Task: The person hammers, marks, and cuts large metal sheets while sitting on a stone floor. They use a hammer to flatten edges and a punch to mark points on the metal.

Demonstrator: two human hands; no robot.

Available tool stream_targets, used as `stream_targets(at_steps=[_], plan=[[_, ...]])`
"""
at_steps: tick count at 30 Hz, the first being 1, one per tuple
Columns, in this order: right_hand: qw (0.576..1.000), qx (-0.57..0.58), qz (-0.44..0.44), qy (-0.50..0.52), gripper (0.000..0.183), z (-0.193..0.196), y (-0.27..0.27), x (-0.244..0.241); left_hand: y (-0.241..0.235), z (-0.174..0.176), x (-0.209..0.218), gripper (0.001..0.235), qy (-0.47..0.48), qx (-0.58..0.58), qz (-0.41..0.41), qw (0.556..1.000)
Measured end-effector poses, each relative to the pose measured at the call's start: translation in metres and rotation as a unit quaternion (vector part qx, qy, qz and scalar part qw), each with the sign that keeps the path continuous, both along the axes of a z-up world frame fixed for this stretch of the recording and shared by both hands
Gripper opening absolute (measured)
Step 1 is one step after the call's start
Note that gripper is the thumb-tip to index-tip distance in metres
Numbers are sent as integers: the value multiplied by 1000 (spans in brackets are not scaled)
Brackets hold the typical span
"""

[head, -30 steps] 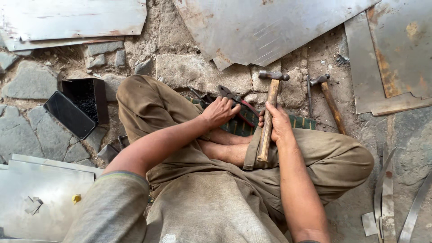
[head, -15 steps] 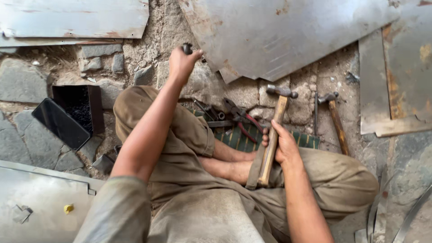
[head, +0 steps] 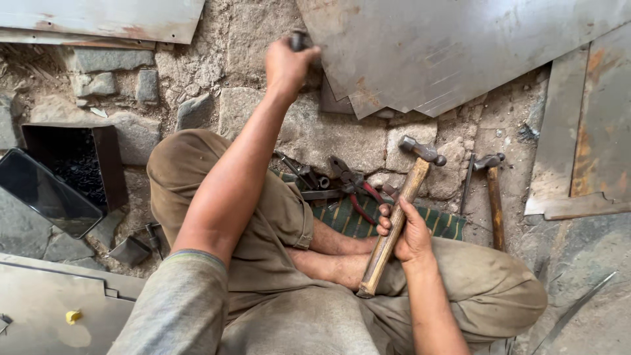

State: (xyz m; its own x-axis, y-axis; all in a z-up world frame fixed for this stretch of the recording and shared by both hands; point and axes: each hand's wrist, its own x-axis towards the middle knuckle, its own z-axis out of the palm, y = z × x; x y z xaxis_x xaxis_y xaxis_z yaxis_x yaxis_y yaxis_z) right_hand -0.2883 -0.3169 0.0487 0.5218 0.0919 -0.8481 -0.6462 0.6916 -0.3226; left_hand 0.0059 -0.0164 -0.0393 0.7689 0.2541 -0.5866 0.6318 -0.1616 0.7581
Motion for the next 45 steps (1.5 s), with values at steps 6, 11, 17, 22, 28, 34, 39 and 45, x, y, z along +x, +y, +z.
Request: stream_targets(at_steps=[6,11,17,22,28,34,39,45], plan=[[997,56,-26,-46,27,5,-11,-17,24,4,-22,53,-206,-420,207,859],[1000,-15,14,12,18,32,-18,-20,-19,16,-30,54,-238,-352,29,905],[999,-16,30,-32,20,66,-16,-34,-50,-10,-20,47,-258,-246,-71,932],[996,-50,57,-36,21,74,-18,-28,-38,-20,-24,42,-285,-216,-86,930],[991,-77,106,-39,22,79,-18,-11,-19,-9,-29,36,-288,-214,-77,930],[988,-77,123,-43,21,82,-16,-3,-15,-9,-28,34,-293,-199,-95,930],[990,-81,113,-33,21,81,-14,-8,-18,-11,-26,34,-276,-171,-111,939],[991,-85,102,-21,21,77,-12,-15,-19,-8,-27,32,-309,-170,-123,928]])
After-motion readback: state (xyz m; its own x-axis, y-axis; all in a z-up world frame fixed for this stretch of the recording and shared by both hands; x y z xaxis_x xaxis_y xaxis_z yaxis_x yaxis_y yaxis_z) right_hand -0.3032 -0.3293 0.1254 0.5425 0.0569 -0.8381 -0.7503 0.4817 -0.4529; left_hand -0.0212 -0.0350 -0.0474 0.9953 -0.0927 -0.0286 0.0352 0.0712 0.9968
